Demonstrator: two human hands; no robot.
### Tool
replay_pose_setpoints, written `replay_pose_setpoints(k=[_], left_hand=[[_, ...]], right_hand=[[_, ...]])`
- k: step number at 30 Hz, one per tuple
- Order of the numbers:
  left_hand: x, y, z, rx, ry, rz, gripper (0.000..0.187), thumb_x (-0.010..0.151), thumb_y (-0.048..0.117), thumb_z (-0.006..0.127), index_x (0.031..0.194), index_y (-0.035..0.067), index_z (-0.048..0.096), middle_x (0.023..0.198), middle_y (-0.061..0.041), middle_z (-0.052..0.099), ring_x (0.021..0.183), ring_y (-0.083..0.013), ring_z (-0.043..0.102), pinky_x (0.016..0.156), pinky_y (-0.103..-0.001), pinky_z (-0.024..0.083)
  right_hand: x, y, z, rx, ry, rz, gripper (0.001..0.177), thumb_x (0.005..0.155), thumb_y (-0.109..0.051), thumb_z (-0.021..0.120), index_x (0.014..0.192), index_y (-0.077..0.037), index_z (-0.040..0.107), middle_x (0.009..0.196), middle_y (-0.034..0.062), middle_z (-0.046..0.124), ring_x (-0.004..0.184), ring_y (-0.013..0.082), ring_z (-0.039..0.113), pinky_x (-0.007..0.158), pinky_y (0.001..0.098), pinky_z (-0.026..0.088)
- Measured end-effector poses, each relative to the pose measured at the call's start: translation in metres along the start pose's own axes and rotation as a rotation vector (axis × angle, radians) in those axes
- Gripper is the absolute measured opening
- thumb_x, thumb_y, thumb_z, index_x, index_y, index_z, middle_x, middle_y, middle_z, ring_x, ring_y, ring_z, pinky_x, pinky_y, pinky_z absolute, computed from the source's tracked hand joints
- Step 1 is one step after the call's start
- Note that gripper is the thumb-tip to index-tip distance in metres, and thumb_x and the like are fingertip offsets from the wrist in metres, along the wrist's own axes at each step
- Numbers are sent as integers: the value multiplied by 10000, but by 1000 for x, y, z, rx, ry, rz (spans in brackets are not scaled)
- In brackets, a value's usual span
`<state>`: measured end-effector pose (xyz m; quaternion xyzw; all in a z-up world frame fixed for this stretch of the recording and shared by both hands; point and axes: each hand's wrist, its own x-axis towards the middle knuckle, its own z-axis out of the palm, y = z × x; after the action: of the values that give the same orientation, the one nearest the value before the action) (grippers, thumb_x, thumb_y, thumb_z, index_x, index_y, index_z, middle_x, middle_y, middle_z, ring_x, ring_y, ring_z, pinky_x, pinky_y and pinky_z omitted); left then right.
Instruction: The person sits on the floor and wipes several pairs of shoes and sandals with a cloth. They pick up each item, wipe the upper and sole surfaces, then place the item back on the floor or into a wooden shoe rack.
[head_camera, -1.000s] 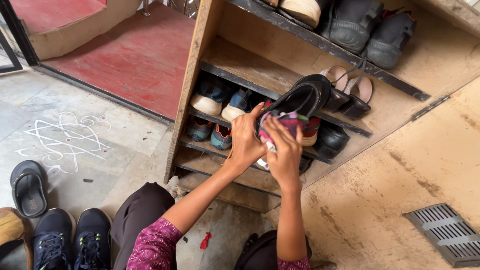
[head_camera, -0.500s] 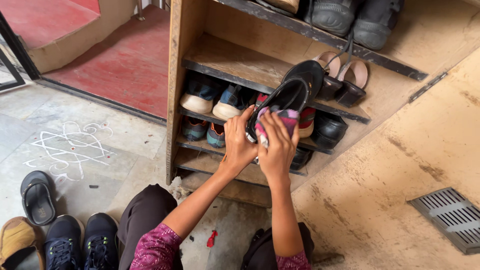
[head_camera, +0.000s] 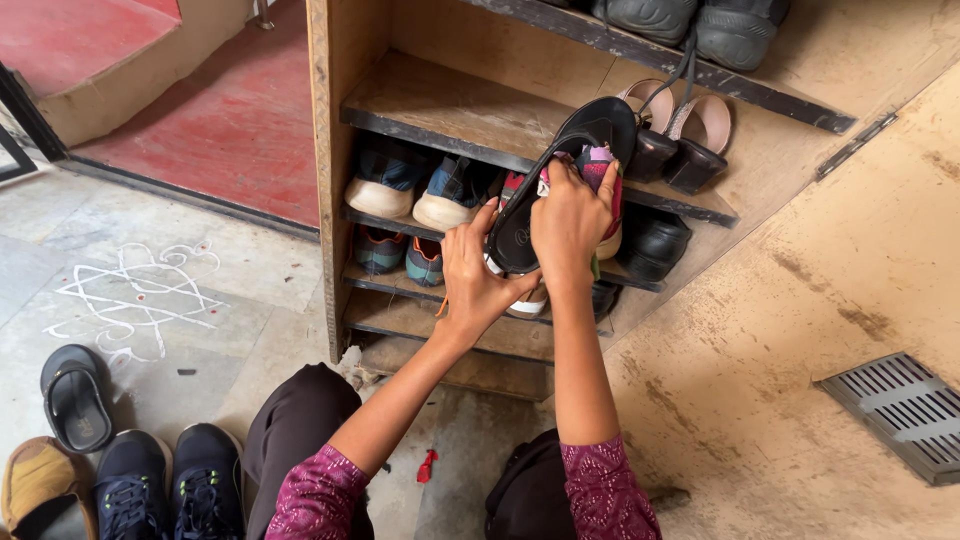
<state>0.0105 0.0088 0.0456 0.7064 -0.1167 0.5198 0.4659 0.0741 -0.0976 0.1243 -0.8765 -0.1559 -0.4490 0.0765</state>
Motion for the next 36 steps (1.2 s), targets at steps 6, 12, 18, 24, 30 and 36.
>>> replay_pose_setpoints(k=[6,12,18,24,30,36], left_hand=[[1,2,0,17,-6,-20,1019,567,271,954,1456,22,524,1001,-117,593,940,-319,557,876,-422,456],[6,8,-3,19,47,25,994,622,371,968,1446,30,529,1101,-131,645,978,-320,587,902,-419,467],[5,4,-1,30,43,3,825,704,95,836,1475,45,550,1166,-113,673,1026,-303,612,938,-404,491],[10,7,-5,-28,28,11,847,628,131,857,1405,15,540,1091,-149,638,955,-329,580,861,-420,491],[15,7,-5,-14,7,-27,837,665,230,941,1387,15,578,1060,-141,638,962,-320,588,866,-412,497],[24,4,-11,-53,16,1,768,625,310,993,1255,28,659,1241,-133,686,1113,-294,625,983,-399,499]], right_hand=[[-18,-1,-25,222,-95,-7,427,847,19,627,1250,-78,732,1131,157,753,1119,285,705,1280,509,189],[-44,-8,-38,418,-81,-81,465,877,103,594,1265,-115,728,1239,119,742,1231,255,675,1263,549,112],[-72,-24,-54,549,-112,-43,419,862,76,578,1184,-119,763,1215,88,761,1213,227,696,1296,549,145],[-69,-25,-55,556,-22,-49,262,918,-50,679,1165,-91,754,1234,77,750,1249,261,671,1270,514,261],[-71,-20,-18,566,117,49,280,993,-100,657,1259,-29,712,1450,136,632,1428,330,534,1216,459,404],[-87,4,24,1227,635,447,240,1122,-243,585,1228,-29,575,1349,175,604,1251,278,631,1114,452,546]])
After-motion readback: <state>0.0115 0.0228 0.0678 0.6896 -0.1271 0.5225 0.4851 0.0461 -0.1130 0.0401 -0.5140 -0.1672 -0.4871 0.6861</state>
